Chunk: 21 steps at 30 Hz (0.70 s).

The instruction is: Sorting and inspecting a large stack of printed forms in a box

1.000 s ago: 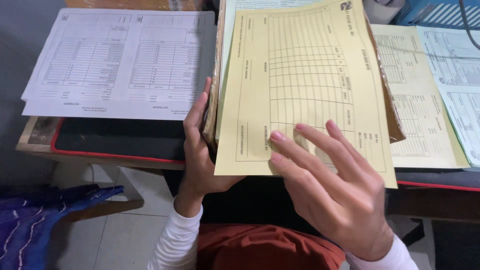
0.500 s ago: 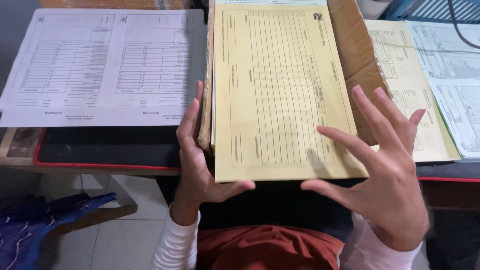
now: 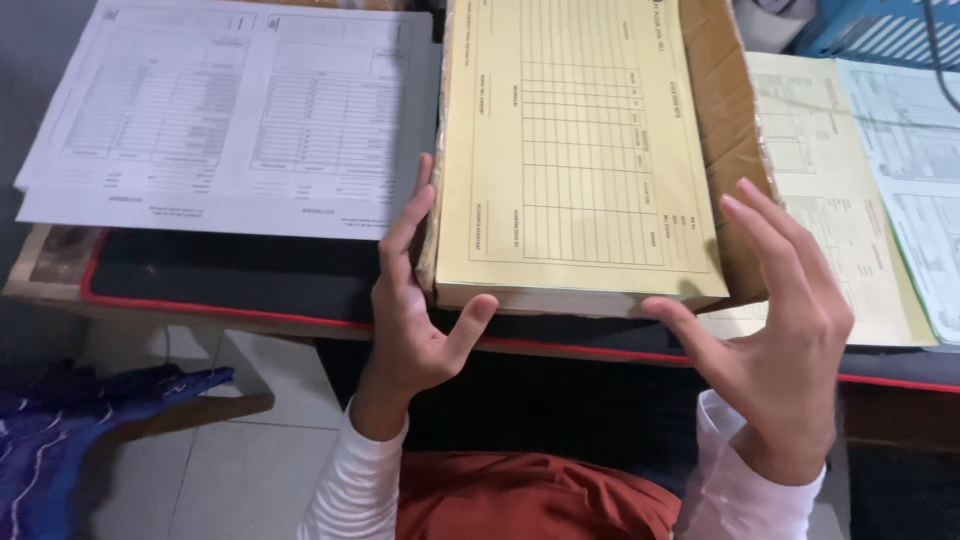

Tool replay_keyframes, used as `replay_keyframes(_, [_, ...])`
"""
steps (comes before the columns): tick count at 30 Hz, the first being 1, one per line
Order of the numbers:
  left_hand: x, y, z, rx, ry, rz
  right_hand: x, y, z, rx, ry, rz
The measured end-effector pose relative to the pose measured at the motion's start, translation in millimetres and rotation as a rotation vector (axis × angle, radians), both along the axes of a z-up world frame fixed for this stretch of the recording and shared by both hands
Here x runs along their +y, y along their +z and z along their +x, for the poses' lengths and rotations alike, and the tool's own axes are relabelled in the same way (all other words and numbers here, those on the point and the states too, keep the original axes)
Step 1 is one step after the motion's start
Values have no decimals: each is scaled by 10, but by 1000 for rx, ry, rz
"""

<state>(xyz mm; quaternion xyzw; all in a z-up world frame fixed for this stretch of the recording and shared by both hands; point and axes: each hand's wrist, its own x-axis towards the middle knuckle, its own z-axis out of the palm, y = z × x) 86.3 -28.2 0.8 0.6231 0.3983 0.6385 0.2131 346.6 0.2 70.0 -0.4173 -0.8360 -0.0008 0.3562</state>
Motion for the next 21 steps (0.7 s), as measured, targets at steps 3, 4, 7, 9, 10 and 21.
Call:
replay_keyframes(3, [-22,10,-10,-119,-84,32,-15,-39,-7,-33,-30,17])
replay_keyframes(4, [-23,7,-11,-215,-127,62,-15,-49,0,-60,-41,26])
replay_keyframes(7, [-65,-72,-129,-484,-65,89,-1,-108,3,-77,-30,73])
replay_keyframes(9, [-74,48,-290,-241,133,59,-19,-110,-14,-75,-21,80])
replay_keyframes(10, [-86,106,-364,-1,308,14,-36,-111,-14,-77,-33,80])
replay_keyframes(21, [14,-34,-819,708,606,97,-25,-116,-22,29,52,-97])
